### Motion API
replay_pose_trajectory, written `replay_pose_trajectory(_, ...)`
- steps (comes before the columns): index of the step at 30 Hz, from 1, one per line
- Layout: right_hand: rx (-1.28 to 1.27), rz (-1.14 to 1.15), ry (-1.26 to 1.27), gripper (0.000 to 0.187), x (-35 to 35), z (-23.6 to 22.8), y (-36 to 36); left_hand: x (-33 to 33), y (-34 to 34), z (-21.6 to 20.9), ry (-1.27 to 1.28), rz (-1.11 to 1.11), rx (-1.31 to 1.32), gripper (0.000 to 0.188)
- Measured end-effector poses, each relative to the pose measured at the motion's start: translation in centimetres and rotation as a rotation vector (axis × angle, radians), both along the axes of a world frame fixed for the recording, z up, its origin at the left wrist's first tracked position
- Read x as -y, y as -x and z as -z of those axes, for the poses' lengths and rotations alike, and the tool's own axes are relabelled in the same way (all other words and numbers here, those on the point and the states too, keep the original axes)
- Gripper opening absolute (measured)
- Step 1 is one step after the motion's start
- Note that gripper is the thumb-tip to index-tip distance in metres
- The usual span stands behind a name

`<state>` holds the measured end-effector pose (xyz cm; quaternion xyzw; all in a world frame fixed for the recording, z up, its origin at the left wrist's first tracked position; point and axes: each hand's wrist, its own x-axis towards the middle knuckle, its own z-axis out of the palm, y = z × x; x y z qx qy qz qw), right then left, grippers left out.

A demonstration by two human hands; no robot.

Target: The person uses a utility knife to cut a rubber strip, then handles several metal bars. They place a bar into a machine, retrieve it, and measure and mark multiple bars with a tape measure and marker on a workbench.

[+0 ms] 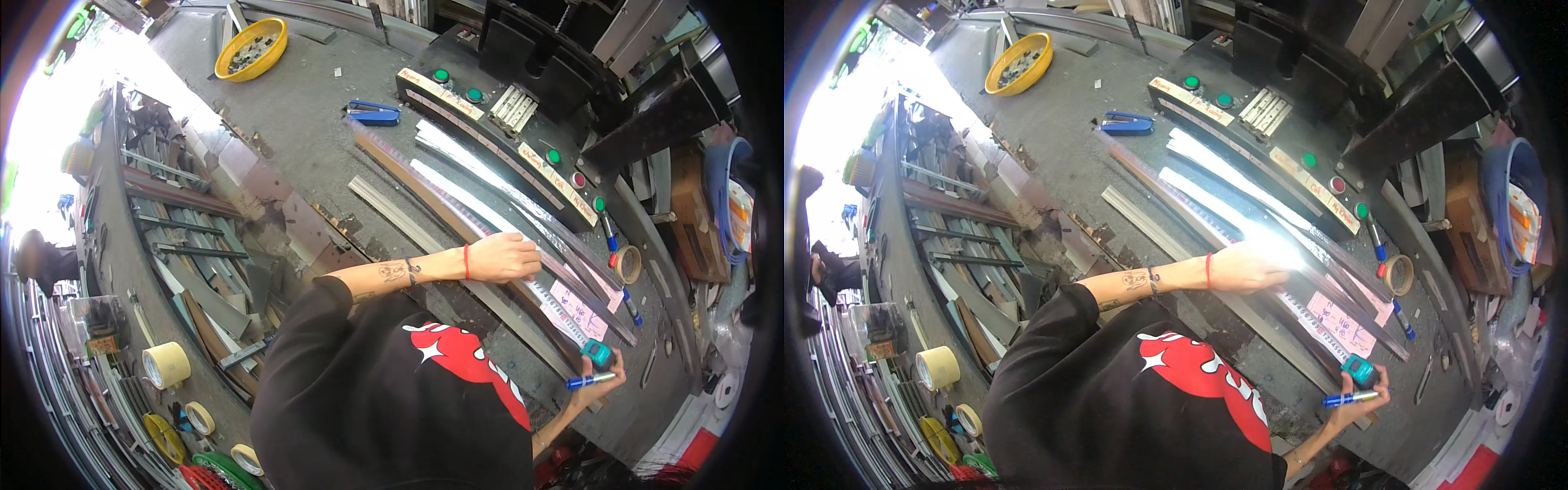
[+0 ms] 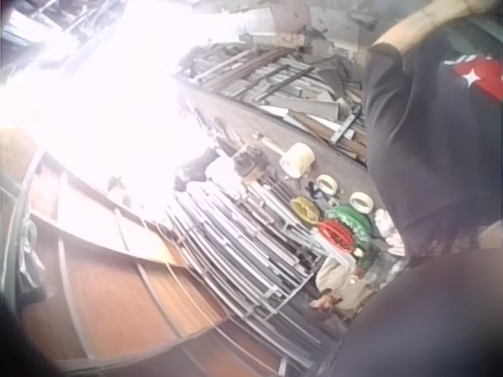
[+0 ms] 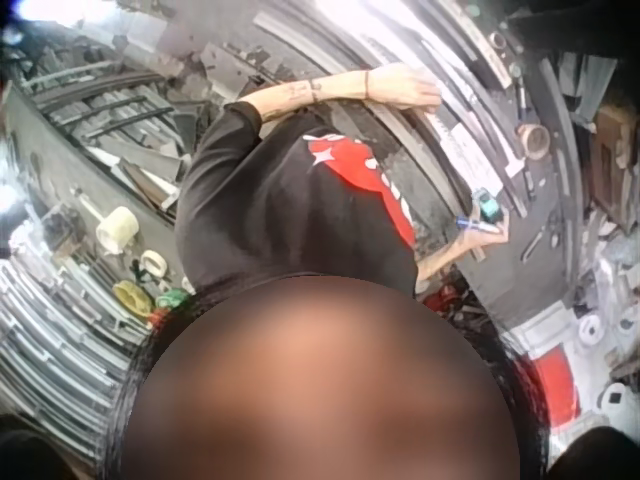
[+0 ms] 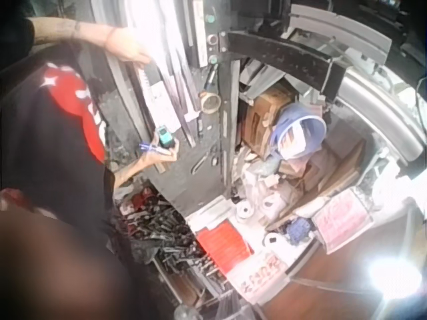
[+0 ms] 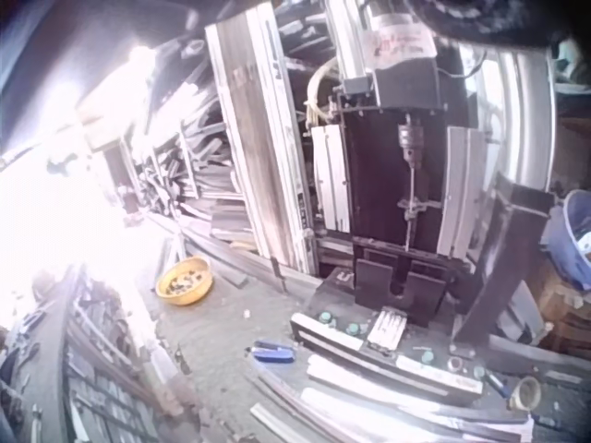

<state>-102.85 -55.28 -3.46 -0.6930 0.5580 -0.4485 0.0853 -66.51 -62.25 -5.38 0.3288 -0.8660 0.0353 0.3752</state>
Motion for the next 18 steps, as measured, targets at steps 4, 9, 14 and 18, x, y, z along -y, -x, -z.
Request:
replay_pose_trajectory(4,-0.039,-0.086,0.165,0.06,0.2,-3.0,1.3,-0.8,0.3,-2.7,0.29,-0.016,-0.062,0.014)
replay_pose_trajectory(9,0.037,-0.05,0.264,0.055,0.6,-6.8,3.7,0.0,1.9,0.8,-0.024,-0.017,0.298,0.029)
replay_pose_trajectory(14,0.018,0.004,0.26,0.051,1.2,-6.9,5.2,3.4,2.0,5.9,-0.222,-0.187,0.336,0.04)
replay_pose_trajectory(18,0.077,-0.126,0.237,0.052,2.2,-5.9,6.4,5.9,1.1,6.3,-0.023,-0.048,0.441,0.023)
